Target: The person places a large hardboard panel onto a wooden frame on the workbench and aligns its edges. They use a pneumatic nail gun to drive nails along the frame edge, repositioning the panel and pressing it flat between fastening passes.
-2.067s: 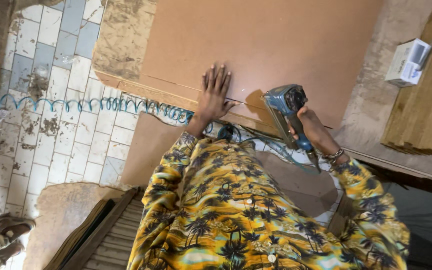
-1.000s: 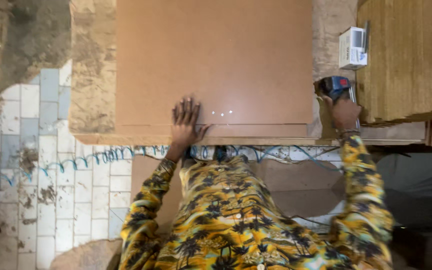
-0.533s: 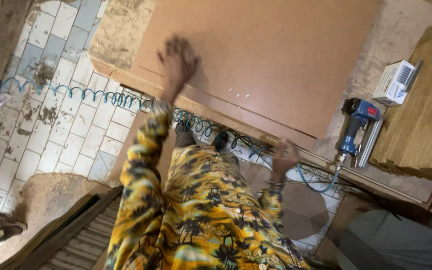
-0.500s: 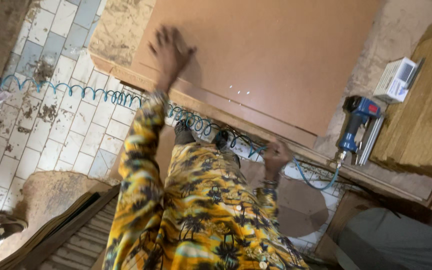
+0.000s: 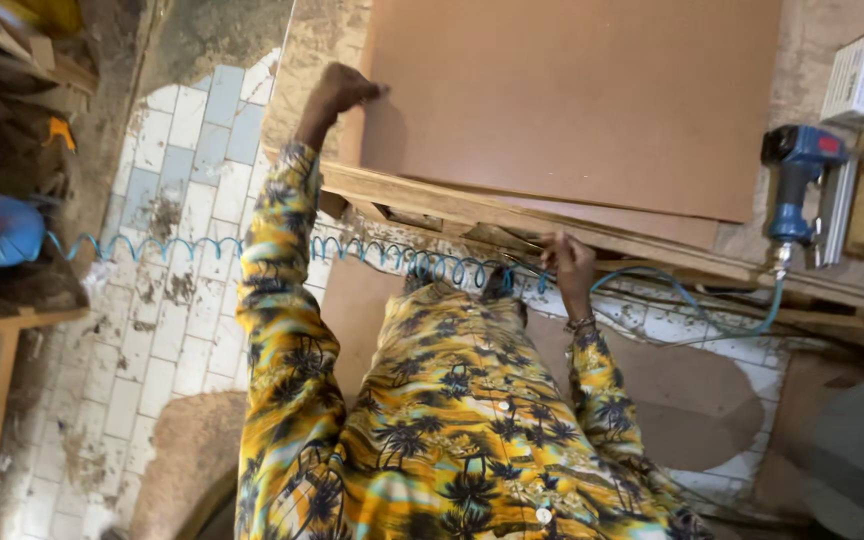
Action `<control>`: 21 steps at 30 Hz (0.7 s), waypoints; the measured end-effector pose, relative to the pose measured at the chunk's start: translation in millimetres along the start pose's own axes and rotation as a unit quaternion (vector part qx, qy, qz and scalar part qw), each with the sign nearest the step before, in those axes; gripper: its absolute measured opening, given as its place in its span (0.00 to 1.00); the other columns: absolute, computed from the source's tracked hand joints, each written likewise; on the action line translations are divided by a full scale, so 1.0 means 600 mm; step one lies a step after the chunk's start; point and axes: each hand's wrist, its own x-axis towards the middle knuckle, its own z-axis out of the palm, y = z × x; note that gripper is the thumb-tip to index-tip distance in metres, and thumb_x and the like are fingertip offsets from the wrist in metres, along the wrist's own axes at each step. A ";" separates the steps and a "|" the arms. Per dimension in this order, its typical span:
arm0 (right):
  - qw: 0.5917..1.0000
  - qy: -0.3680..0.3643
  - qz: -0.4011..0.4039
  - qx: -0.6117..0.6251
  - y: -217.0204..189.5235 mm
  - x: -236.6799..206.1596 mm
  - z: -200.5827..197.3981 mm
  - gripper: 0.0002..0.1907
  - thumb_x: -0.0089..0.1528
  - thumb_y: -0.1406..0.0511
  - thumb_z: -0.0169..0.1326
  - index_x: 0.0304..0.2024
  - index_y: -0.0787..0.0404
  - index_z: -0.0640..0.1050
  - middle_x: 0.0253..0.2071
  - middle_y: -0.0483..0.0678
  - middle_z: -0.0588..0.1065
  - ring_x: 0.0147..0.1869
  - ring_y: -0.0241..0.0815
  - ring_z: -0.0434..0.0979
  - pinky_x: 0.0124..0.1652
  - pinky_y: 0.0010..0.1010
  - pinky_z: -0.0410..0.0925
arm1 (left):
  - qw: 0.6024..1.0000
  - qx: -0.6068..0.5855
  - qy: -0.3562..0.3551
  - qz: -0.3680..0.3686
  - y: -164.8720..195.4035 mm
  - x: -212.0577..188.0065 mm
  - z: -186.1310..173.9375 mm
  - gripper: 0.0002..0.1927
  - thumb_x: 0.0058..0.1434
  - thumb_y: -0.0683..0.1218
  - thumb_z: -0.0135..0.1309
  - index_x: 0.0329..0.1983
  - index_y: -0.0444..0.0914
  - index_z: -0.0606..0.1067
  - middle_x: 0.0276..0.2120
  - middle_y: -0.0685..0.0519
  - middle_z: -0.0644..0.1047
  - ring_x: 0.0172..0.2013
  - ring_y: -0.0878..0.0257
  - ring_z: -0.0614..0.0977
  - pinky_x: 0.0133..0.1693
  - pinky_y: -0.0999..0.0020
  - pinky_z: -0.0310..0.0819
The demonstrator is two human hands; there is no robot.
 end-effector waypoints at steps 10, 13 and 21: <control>0.828 0.142 0.006 0.542 -0.048 0.024 0.198 0.17 0.73 0.52 0.49 0.51 0.57 0.66 0.50 0.44 0.65 0.59 0.42 0.76 0.58 0.47 0.74 | 0.975 -0.215 -0.062 -0.001 -0.139 -0.107 0.026 0.14 0.56 0.49 0.70 0.32 0.34 0.80 0.27 0.53 0.80 0.28 0.66 0.77 0.32 0.71 0.71; 0.797 0.280 -0.027 0.534 -0.060 0.042 0.203 0.22 0.71 0.57 0.52 0.64 0.61 0.70 0.61 0.46 0.71 0.62 0.39 0.73 0.61 0.36 0.70 | 0.948 -0.303 -0.098 -0.023 -0.195 -0.133 0.045 0.10 0.49 0.40 0.65 0.34 0.35 0.78 0.29 0.52 0.82 0.30 0.64 0.83 0.30 0.70 0.77; 0.881 0.280 0.131 0.359 -0.087 0.114 -0.077 0.18 0.60 0.63 0.60 0.50 0.66 0.79 0.48 0.51 0.79 0.53 0.47 0.79 0.56 0.38 0.73 | 0.886 -0.334 -0.317 0.053 -0.095 -0.303 0.260 0.22 0.49 0.41 0.65 0.49 0.35 0.78 0.37 0.43 0.85 0.30 0.64 0.89 0.27 0.73 0.84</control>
